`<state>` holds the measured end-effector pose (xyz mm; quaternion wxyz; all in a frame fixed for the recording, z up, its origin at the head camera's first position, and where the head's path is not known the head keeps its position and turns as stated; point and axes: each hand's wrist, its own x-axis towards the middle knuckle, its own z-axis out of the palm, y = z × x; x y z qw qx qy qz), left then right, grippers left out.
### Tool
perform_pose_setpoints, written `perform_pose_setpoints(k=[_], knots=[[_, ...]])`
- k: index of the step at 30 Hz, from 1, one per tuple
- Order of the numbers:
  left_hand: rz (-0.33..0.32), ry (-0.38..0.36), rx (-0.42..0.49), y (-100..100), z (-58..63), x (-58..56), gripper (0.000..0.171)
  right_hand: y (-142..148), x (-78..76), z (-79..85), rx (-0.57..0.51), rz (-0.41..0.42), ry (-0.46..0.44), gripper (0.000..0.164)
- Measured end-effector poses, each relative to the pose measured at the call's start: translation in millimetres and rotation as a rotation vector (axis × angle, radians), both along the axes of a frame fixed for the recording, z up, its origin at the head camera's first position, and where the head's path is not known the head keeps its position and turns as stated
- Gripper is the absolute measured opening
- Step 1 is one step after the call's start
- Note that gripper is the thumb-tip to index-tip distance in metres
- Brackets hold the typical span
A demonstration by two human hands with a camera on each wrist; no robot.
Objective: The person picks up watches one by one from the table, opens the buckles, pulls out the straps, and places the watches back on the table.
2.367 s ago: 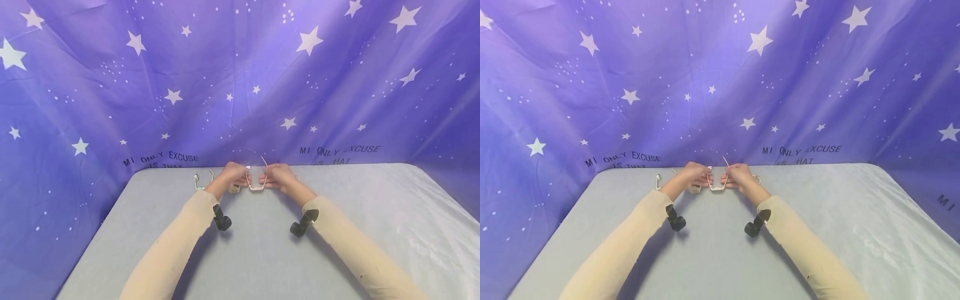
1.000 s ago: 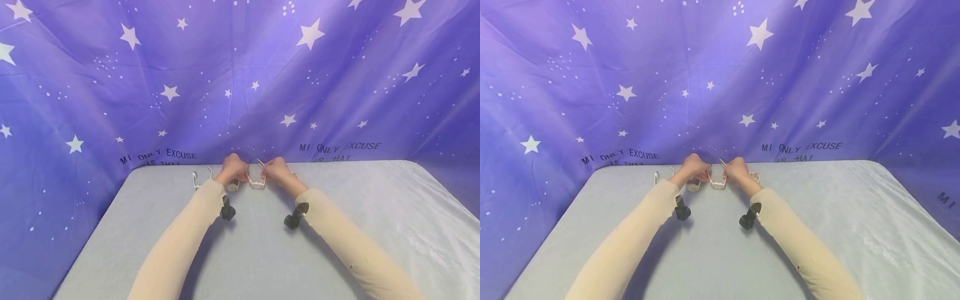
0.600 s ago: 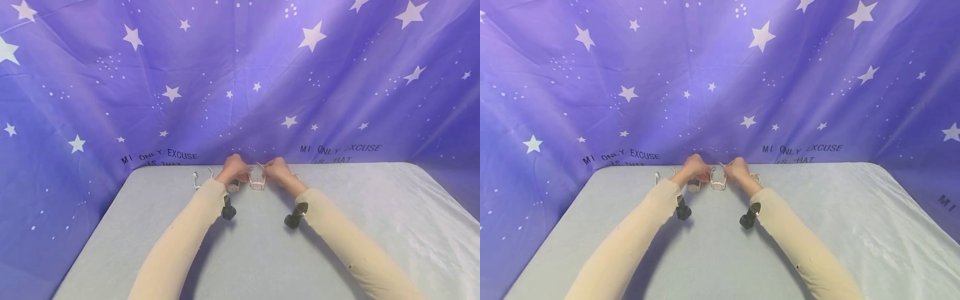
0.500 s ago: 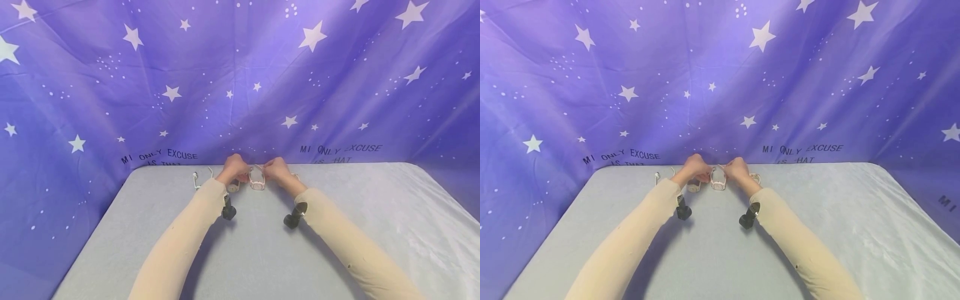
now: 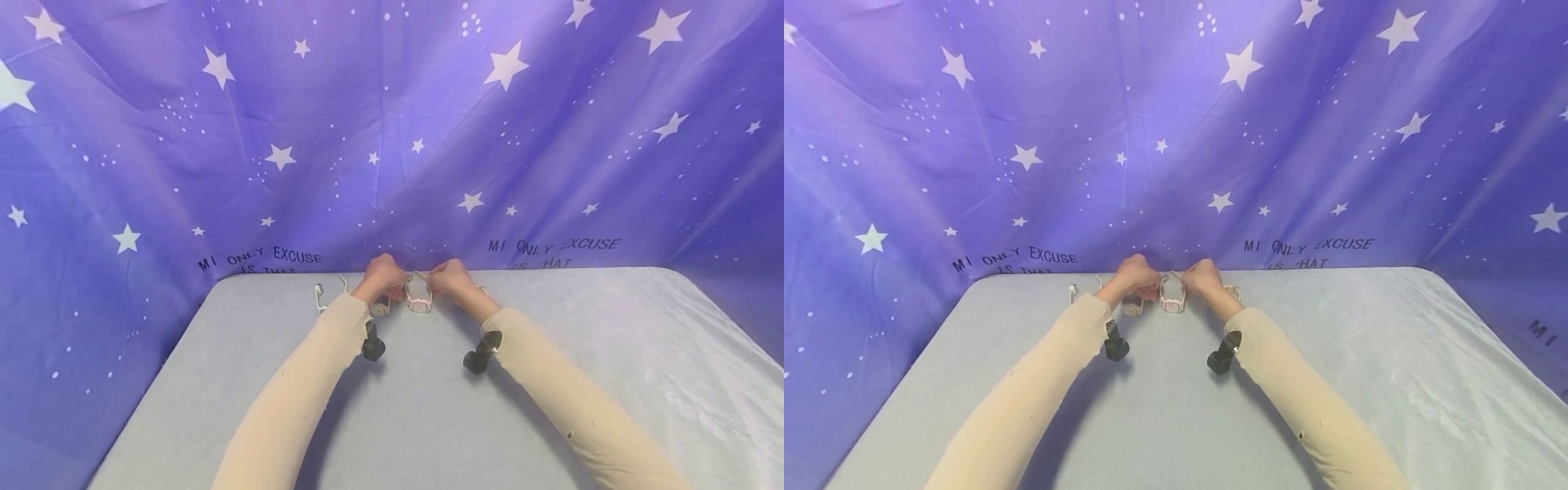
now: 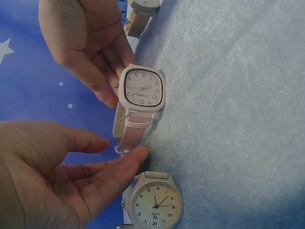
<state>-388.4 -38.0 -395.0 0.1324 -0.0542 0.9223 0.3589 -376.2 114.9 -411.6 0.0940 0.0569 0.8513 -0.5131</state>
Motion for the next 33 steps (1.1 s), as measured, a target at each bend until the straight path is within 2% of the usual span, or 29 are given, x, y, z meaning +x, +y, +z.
perform_pose_setpoints(k=[7,12,14,16,18,20,24,28,33], knots=[[-0.014,-0.022,0.087,4,9.7,7.6,0.031,9,2.6,9.5,-0.145,0.002,-0.089,0.041],[-0.04,0.059,0.089,6,20.4,16.8,0.022,23,8.7,25.7,-0.203,0.077,-0.152,0.044],[-0.046,0.087,0.162,9,24.6,20.9,0.022,32,11.3,35.4,-0.231,0.12,-0.164,0.046],[-0.055,0.079,0.305,12,29.1,24.9,0.026,42,13.3,45.7,-0.29,0.155,-0.181,0.048],[-0.054,0.03,0.478,18,34.2,28.2,0.033,55,14.9,55.9,-0.362,0.177,-0.199,0.051],[-0.049,-0.058,0.635,22,36.0,30.5,0.041,67,15.3,61.5,-0.44,0.187,-0.235,0.054],[-0.059,-0.218,0.801,32,35.3,33.9,0.045,90,19.7,66.9,-0.564,0.169,-0.295,0.057],[-0.076,-0.286,0.859,44,27.5,37.5,0.046,108,27.0,62.0,-0.628,0.134,-0.312,0.059],[-0.048,-0.301,0.862,58,12.0,39.6,0.048,126,34.5,48.7,-0.638,0.118,-0.325,0.055]])
